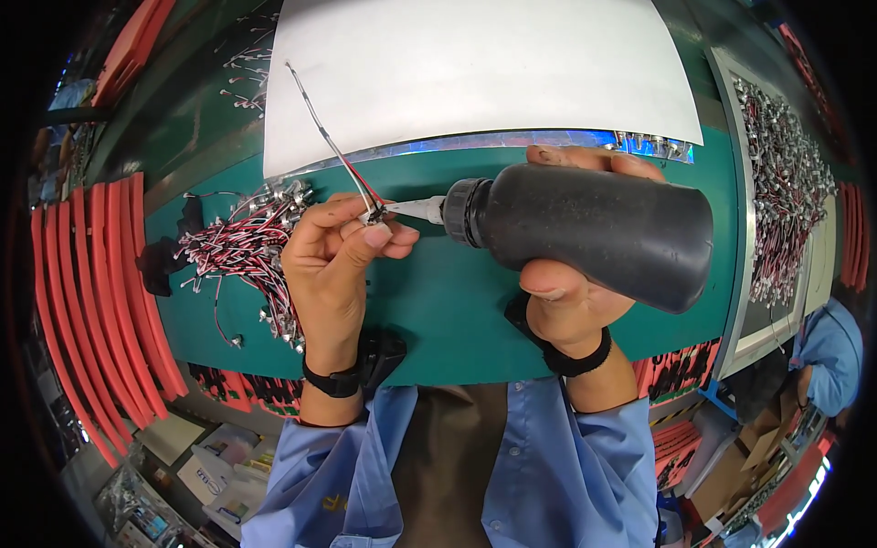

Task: The person gathers a bundle of wire components, applies adhesive from a squeeze bottle to each one, and places them onto a white board. They repeat this process for several components, occasionally wiping the bottle tip with a cloth and pressing the components down.

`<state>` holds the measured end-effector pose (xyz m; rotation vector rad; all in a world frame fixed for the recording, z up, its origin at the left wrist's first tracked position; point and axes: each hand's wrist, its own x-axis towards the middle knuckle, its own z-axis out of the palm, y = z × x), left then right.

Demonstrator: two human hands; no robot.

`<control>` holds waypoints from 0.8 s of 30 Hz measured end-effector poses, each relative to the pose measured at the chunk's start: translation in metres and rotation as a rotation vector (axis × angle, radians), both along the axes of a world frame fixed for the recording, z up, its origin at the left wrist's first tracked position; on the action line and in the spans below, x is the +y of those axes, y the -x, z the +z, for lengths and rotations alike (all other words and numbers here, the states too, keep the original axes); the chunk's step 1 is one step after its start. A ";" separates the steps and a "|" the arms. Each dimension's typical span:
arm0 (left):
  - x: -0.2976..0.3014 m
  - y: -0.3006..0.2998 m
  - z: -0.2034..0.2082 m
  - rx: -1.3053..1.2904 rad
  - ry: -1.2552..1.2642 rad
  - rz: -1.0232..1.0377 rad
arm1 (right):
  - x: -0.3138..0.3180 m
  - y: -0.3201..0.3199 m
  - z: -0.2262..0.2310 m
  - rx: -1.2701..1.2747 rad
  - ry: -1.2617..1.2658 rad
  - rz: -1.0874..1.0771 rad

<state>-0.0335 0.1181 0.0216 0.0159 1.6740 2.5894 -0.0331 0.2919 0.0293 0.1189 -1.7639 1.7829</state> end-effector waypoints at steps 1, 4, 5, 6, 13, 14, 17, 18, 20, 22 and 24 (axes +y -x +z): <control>-0.001 0.000 0.000 -0.006 -0.005 0.000 | -0.001 -0.001 -0.001 -0.008 0.002 0.003; -0.001 0.001 0.000 -0.014 -0.015 -0.005 | -0.001 0.000 0.000 -0.012 0.005 0.001; -0.002 0.001 0.000 -0.014 -0.013 -0.009 | -0.001 0.001 0.001 -0.010 0.007 -0.001; -0.002 0.002 0.000 -0.013 -0.009 -0.013 | -0.001 0.002 0.001 -0.008 0.009 -0.002; 0.001 0.002 0.002 -0.008 0.009 -0.010 | 0.011 0.010 -0.003 0.015 0.007 -0.067; 0.003 0.002 0.003 -0.015 0.023 0.002 | 0.014 0.012 -0.003 0.012 0.013 -0.087; 0.005 -0.003 0.018 -0.034 0.056 0.002 | 0.035 0.020 0.004 -0.092 0.161 -0.071; 0.005 -0.006 0.025 -0.062 0.068 -0.003 | 0.045 0.021 0.007 -0.145 0.230 -0.062; -0.001 -0.014 0.040 -0.057 0.095 -0.004 | 0.068 0.027 0.000 -0.145 0.276 -0.079; -0.010 -0.017 0.056 -0.050 0.175 -0.046 | 0.098 0.031 -0.012 -0.197 0.337 -0.116; -0.011 -0.011 0.082 -0.003 0.228 -0.050 | 0.121 0.030 -0.020 -0.172 0.376 -0.131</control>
